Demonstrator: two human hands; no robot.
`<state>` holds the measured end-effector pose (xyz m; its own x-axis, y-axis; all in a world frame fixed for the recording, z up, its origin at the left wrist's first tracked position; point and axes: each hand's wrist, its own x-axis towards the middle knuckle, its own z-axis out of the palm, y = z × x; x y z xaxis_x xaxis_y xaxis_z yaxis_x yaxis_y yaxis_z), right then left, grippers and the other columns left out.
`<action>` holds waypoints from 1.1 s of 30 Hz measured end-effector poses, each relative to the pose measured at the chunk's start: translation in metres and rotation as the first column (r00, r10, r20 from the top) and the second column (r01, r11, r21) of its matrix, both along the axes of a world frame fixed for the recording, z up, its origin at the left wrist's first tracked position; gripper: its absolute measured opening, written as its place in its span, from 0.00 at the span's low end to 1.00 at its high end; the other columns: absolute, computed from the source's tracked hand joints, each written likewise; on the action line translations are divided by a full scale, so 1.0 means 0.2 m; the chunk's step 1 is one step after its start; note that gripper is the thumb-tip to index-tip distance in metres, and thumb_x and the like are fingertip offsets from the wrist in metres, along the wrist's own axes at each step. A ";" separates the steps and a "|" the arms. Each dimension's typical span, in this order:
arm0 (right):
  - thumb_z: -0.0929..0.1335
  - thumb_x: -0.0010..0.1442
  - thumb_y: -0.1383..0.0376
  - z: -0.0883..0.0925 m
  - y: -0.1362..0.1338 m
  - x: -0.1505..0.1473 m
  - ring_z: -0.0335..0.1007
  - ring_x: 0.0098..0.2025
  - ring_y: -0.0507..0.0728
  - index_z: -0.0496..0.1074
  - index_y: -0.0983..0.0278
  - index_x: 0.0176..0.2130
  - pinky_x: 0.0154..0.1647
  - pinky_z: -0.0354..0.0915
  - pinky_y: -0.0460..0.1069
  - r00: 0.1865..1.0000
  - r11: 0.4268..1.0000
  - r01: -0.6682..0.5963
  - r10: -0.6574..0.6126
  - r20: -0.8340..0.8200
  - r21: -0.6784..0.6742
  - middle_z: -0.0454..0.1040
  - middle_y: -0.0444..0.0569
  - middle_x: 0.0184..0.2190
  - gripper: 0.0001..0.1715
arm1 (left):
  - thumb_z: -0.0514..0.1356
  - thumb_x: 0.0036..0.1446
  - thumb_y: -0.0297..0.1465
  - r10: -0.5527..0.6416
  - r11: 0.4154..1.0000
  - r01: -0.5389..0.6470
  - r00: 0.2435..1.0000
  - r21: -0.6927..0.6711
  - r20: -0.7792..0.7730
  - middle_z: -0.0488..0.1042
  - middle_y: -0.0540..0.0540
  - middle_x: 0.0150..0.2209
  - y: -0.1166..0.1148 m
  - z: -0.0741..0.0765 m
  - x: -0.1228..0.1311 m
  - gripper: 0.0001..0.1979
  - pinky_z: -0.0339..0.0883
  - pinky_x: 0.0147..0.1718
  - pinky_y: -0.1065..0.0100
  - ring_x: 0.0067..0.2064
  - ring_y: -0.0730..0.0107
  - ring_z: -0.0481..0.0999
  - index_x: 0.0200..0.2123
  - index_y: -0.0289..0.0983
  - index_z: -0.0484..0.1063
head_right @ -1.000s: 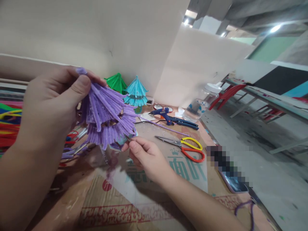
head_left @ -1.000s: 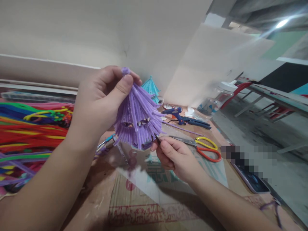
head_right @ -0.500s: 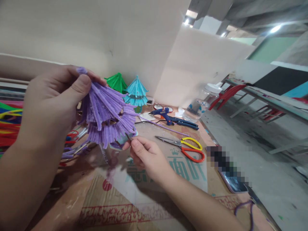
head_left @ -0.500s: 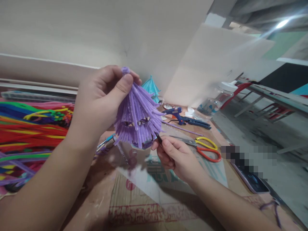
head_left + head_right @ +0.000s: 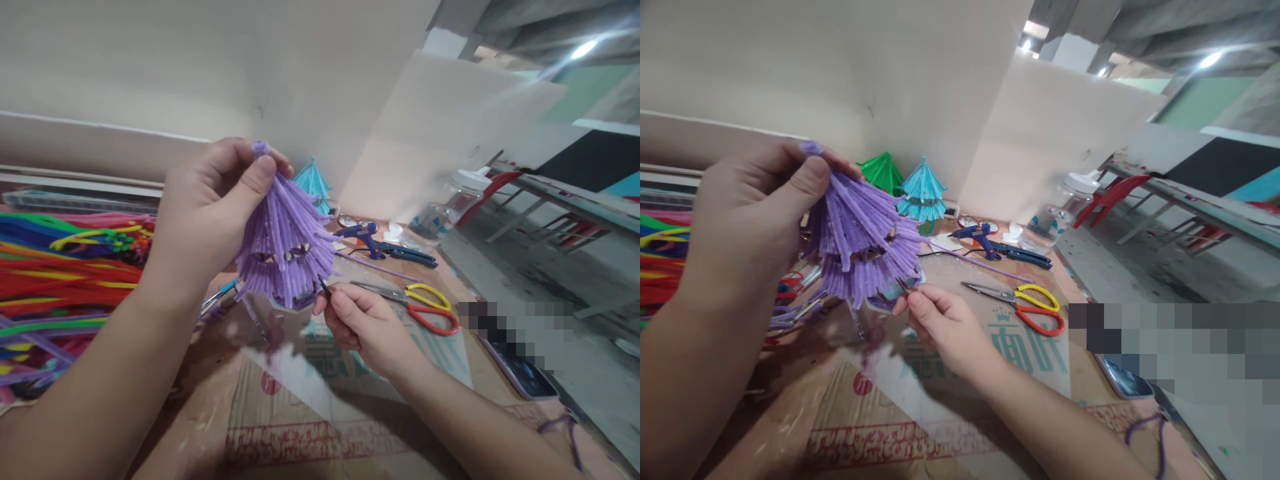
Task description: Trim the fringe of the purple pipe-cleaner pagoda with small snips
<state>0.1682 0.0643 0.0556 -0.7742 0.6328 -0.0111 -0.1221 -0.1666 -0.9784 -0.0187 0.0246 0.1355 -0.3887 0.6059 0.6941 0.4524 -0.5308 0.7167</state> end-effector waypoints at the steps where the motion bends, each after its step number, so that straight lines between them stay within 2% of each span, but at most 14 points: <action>1: 0.71 0.53 0.42 0.00 0.00 0.00 0.39 0.16 0.46 0.70 0.64 0.31 0.15 0.38 0.44 1.000 1.000 0.001 -0.001 -0.001 0.001 0.51 0.34 0.14 0.28 | 0.59 0.63 0.23 -0.001 1.000 0.001 1.000 -0.001 -0.001 0.77 0.52 0.30 0.00 0.00 0.00 0.09 0.68 0.30 0.75 0.29 0.79 0.73 0.33 0.38 0.79; 12: 0.71 0.54 0.42 -0.01 0.00 0.00 0.41 0.16 0.47 0.71 0.64 0.31 0.16 0.39 0.44 1.000 0.999 0.015 -0.016 0.010 0.042 0.52 0.34 0.15 0.28 | 0.59 0.63 0.23 -0.038 0.999 0.038 0.999 0.025 -0.002 0.78 0.52 0.32 0.00 0.00 -0.01 0.10 0.69 0.31 0.76 0.31 0.78 0.75 0.33 0.38 0.79; 18: 0.70 0.55 0.42 -0.01 0.00 -0.01 0.40 0.16 0.46 0.72 0.65 0.33 0.15 0.39 0.44 1.000 0.999 0.022 -0.022 0.001 0.025 0.52 0.34 0.15 0.28 | 0.60 0.62 0.23 -0.049 0.999 0.048 0.998 0.015 0.048 0.78 0.50 0.31 0.01 0.00 -0.02 0.09 0.69 0.31 0.77 0.31 0.78 0.75 0.33 0.37 0.79; 25: 0.70 0.55 0.43 -0.01 0.00 -0.01 0.41 0.16 0.46 0.68 0.65 0.30 0.15 0.39 0.44 1.000 1.000 -0.002 0.002 -0.015 0.029 0.53 0.35 0.16 0.28 | 0.62 0.60 0.25 -0.011 0.999 0.009 0.999 0.041 0.053 0.79 0.49 0.31 0.01 0.00 -0.06 0.07 0.70 0.29 0.77 0.32 0.75 0.76 0.33 0.38 0.80; 33: 0.69 0.56 0.41 -0.02 0.01 -0.01 0.41 0.17 0.46 0.71 0.66 0.32 0.15 0.40 0.44 1.000 0.995 0.005 -0.007 0.020 0.098 0.53 0.35 0.17 0.29 | 0.62 0.59 0.26 0.003 1.000 -0.004 0.999 0.018 0.037 0.79 0.49 0.31 0.01 0.00 -0.05 0.06 0.69 0.30 0.76 0.32 0.75 0.76 0.33 0.38 0.80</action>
